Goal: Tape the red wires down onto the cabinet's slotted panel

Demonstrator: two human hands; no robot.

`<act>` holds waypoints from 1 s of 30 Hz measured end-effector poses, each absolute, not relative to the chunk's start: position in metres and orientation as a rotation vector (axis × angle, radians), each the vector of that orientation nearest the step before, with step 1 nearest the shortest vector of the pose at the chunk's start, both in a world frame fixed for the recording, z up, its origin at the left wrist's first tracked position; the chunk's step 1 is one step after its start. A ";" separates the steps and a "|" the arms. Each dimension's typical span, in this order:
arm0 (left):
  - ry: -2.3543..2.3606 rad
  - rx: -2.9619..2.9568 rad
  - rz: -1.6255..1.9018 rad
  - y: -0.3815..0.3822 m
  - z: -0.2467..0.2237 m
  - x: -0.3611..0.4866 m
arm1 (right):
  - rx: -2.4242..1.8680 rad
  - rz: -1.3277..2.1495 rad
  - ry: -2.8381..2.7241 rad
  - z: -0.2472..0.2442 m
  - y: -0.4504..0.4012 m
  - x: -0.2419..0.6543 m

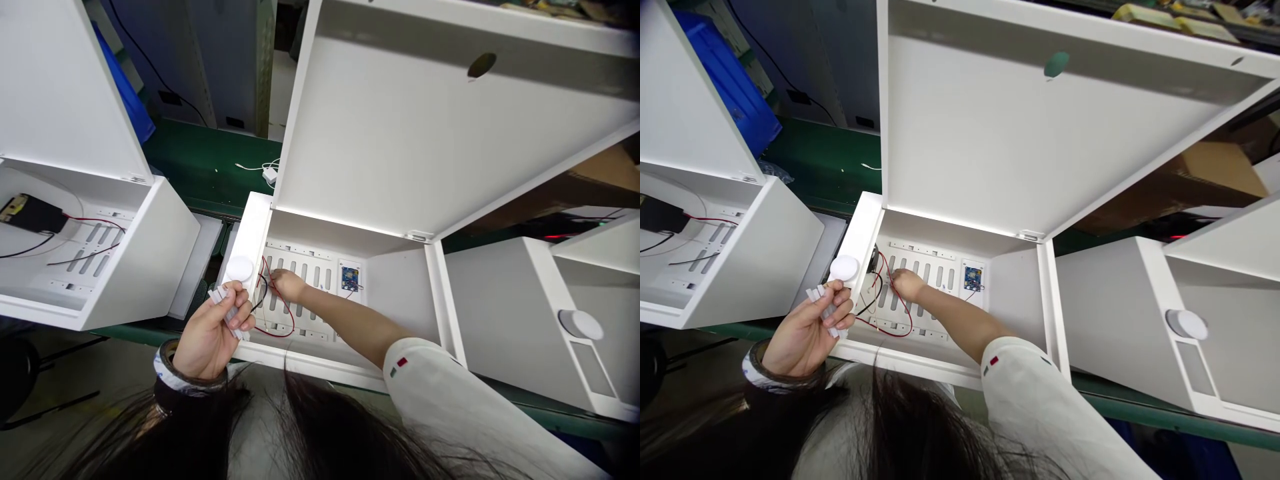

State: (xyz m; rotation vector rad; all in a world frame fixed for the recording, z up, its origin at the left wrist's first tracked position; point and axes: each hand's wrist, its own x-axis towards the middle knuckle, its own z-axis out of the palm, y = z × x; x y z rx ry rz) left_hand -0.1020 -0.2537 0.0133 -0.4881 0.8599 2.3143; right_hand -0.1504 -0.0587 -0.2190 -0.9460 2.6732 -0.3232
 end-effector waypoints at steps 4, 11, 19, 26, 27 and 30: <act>0.868 -0.437 2.283 -0.254 0.014 -0.102 | -0.960 -0.331 2.680 -0.222 -0.059 -0.151; 0.847 -0.325 2.279 -0.261 0.012 -0.102 | -0.998 -0.357 2.676 -0.228 -0.058 -0.150; 0.816 -0.336 2.298 -0.262 0.012 -0.102 | -0.981 -0.402 2.681 -0.227 -0.056 -0.150; 0.819 -0.336 2.333 -0.261 0.011 -0.102 | -0.928 -0.434 2.705 -0.218 -0.051 -0.143; 0.820 -0.335 2.335 -0.260 0.011 -0.102 | -0.929 -0.431 2.702 -0.217 -0.051 -0.142; 0.823 -0.337 2.331 -0.260 0.010 -0.103 | -0.923 -0.403 2.704 -0.216 -0.054 -0.141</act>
